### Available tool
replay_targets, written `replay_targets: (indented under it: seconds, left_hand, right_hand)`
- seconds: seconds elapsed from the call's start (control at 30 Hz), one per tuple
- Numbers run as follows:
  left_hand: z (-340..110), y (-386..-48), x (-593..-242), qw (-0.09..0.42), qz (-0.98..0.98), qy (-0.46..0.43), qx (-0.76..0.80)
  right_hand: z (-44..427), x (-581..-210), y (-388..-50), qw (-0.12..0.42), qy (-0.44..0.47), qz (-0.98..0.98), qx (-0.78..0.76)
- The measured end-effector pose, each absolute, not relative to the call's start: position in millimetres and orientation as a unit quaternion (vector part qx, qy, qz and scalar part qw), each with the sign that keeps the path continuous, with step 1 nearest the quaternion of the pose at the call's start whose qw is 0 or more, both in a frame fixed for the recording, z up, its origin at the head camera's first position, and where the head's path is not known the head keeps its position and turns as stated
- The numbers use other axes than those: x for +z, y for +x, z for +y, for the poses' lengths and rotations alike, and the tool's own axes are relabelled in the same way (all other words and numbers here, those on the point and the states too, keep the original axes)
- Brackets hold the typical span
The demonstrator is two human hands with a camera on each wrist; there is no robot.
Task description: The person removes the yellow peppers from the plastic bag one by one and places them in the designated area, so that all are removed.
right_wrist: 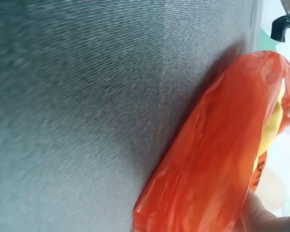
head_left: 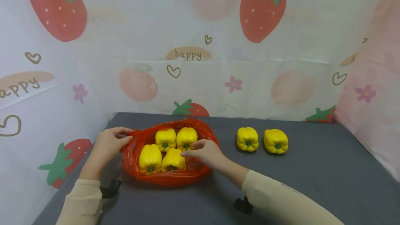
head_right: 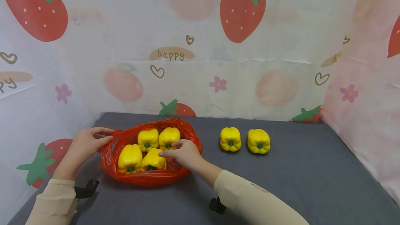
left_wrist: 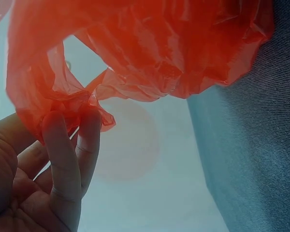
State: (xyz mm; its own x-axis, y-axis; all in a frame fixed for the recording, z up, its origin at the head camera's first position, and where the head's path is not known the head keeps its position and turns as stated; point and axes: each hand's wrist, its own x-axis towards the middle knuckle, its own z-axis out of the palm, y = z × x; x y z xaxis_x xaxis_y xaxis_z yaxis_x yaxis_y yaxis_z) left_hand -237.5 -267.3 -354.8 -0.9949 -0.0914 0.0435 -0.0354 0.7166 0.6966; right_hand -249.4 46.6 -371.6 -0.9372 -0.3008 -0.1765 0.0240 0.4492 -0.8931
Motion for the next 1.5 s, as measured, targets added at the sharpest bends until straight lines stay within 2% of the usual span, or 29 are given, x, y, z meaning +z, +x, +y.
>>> replay_targets:
  seconds: [0.73,1.5]
  left_hand:
    - [-267,-237,-354,0.033,-0.929,0.035,-0.368]
    - [-267,-238,-355,0.031,-0.924,0.039,-0.38]
  right_hand:
    - [19,-373,-250,0.213,-0.042,0.816,-0.536]
    - [-2,-378,-246,0.188,-0.027,0.863,-0.467]
